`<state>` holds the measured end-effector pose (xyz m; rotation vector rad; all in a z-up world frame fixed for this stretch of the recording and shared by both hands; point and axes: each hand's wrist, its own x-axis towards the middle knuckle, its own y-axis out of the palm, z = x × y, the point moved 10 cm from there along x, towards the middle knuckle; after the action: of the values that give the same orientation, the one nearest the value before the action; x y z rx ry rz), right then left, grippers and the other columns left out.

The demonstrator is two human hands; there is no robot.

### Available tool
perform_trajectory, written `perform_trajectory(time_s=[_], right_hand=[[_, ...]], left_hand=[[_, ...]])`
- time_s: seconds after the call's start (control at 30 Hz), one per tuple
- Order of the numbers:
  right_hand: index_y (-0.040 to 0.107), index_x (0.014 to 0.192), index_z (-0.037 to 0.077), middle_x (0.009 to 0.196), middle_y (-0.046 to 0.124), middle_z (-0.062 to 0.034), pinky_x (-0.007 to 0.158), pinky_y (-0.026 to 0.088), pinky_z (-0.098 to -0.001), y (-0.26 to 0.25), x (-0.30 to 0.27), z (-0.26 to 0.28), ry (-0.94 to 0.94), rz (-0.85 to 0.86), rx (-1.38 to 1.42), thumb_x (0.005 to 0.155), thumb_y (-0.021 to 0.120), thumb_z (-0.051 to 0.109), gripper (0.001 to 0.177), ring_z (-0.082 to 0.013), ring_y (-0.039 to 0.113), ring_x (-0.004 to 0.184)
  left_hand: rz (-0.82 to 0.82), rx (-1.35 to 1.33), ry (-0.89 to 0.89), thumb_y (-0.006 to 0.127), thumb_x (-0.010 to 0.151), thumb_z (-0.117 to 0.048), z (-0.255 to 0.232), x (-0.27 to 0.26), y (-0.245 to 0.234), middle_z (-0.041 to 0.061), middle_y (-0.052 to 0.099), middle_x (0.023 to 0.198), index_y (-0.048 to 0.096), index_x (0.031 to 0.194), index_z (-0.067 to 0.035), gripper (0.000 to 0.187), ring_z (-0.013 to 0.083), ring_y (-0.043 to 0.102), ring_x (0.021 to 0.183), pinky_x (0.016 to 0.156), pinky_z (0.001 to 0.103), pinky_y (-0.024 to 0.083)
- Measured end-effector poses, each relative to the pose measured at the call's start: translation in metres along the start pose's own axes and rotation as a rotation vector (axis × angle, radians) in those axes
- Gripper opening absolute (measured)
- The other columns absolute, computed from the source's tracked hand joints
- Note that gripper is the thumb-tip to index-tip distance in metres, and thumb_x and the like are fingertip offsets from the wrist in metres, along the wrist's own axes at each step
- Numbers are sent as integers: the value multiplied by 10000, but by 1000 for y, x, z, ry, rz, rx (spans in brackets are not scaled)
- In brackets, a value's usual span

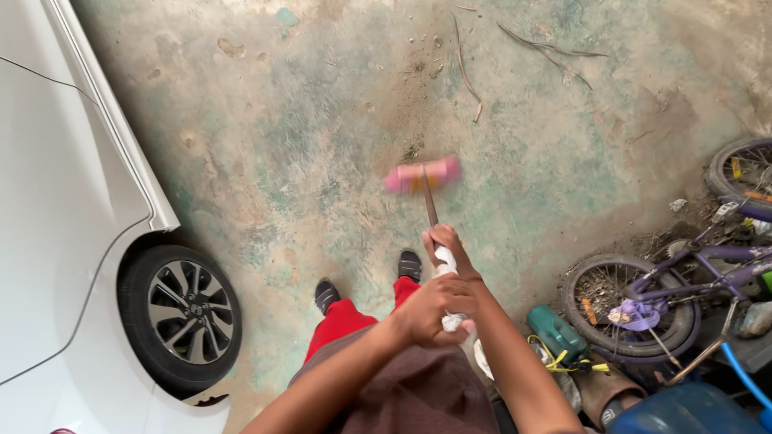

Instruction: The person sweeps a concrete floor area using a pink broom. They move debris, including twigs and dust, across the surface near a white car, a motorcycle, and stacked blue water jugs. The person navigates around obstacles and continues sweeping along a wall and a wooden fence before placing the broom against a door frame.

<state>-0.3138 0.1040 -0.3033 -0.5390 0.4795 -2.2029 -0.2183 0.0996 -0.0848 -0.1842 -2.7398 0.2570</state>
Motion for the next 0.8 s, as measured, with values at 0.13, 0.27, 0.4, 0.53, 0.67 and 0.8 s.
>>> perform_trajectory(time_s=[0.13, 0.27, 0.4, 0.53, 0.67, 0.8], right_hand=[[602, 862, -21, 939, 664, -162, 886, 515, -422, -13, 16, -15, -129, -139, -45, 990, 632, 100, 179, -361, 668, 1023], [572, 847, -19, 906, 654, -141, 925, 513, -393, -45, 38, 11, -14, -216, 98, 1030, 637, 68, 213, -341, 659, 1025], [541, 761, -10, 749, 590, -115, 763, 510, -330, -69, 57, 72, 8, -181, 368, 962, 642, 26, 228, -265, 614, 760], [501, 679, 3, 635, 523, -100, 600, 415, -364, -68, 56, 124, -89, 28, 245, 880, 658, -33, 258, -250, 486, 585], [453, 665, 17, 622, 468, -103, 592, 384, -397, -30, 44, 116, -218, 217, 234, 887, 647, -46, 301, -275, 460, 582], [466, 666, 27, 673, 469, -144, 608, 397, -421, 31, 83, 23, -236, 352, -72, 883, 728, 0, 342, -316, 478, 627]], left_hand=[[90, 179, 87, 630, 893, -302, 30, 9, 17, 99, 605, 847, 579, 850, -70, 242, 306, 592, 872, 849, 427, 445], [-36, 150, 147, 625, 919, -322, 8, 40, -2, 94, 589, 816, 560, 835, -92, 253, 307, 604, 808, 841, 407, 467], [-127, 2, 51, 626, 893, -380, -39, 72, -16, 49, 494, 593, 524, 714, -129, 324, 281, 531, 564, 592, 380, 424], [-207, -78, -47, 589, 959, -398, -76, 80, -34, 26, 483, 545, 506, 690, -136, 385, 255, 542, 495, 515, 365, 393], [-194, -13, -148, 622, 981, -373, -60, 55, -45, 69, 524, 584, 511, 679, -100, 423, 293, 589, 577, 579, 392, 429], [-254, 75, 17, 675, 852, -326, -4, 12, -51, 108, 663, 890, 642, 863, -74, 254, 297, 646, 877, 867, 416, 499]])
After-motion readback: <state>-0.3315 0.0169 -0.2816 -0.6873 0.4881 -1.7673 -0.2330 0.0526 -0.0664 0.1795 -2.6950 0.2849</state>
